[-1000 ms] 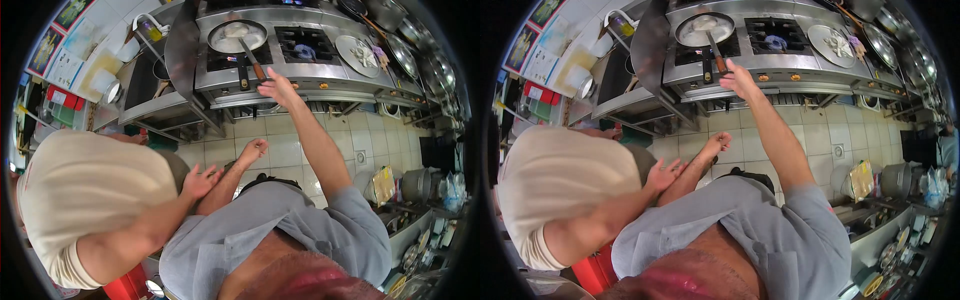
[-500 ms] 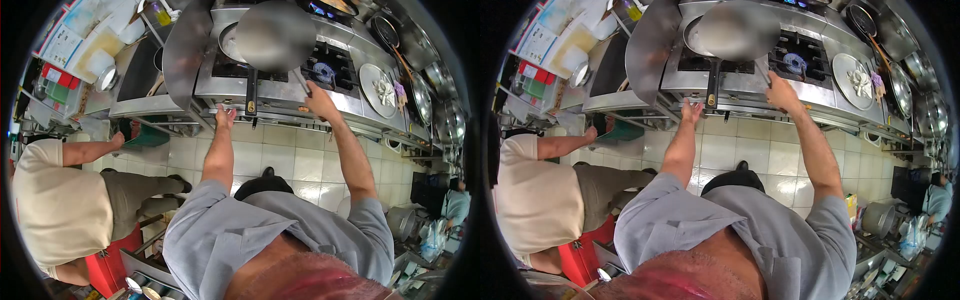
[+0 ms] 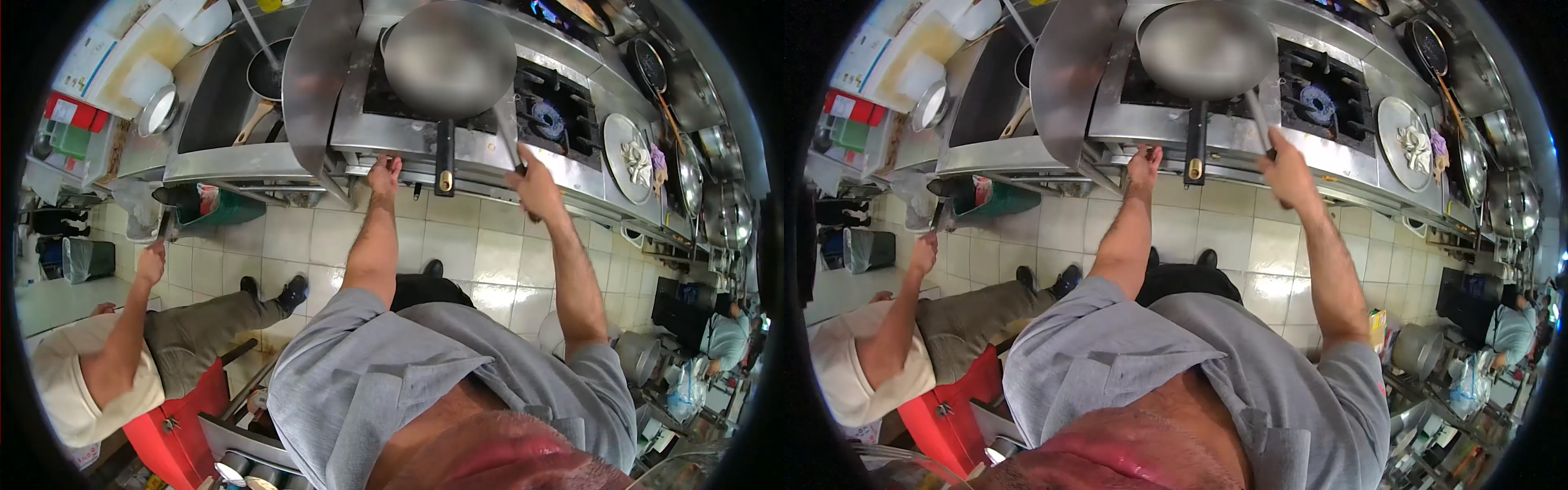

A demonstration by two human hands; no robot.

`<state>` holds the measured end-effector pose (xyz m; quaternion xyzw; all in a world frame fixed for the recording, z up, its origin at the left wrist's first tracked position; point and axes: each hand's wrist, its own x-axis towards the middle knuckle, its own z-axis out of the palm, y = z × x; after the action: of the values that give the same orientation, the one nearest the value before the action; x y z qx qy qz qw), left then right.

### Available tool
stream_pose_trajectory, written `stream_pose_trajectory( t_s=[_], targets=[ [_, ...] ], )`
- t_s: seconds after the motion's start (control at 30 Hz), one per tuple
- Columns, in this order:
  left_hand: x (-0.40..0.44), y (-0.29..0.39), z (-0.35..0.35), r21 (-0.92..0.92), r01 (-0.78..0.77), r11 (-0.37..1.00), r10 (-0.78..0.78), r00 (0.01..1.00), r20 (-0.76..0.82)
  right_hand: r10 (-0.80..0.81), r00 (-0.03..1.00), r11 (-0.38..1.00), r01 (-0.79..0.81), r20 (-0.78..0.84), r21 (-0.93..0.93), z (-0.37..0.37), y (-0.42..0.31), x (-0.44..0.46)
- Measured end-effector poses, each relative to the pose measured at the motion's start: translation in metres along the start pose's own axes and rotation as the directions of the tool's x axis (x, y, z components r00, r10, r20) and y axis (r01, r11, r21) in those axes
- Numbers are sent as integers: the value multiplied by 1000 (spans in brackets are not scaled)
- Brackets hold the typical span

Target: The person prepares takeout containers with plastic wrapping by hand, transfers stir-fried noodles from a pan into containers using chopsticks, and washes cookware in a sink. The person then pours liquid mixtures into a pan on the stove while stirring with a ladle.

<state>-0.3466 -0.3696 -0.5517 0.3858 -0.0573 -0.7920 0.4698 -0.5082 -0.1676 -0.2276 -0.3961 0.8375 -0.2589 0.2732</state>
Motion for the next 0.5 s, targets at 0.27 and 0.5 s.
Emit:
stream_pose_trajectory(
  t_s=[0.27,0.5],
  targets=[
    [1,-1,2,40,25,999,-24,999,-36,-193,973,933,143,-125,-329,21,13,32],
    [-4,6,3,82,43,996,-42,999,-8,-50,998,970,41,-31,-241,6,-17,-28]
  ],
)
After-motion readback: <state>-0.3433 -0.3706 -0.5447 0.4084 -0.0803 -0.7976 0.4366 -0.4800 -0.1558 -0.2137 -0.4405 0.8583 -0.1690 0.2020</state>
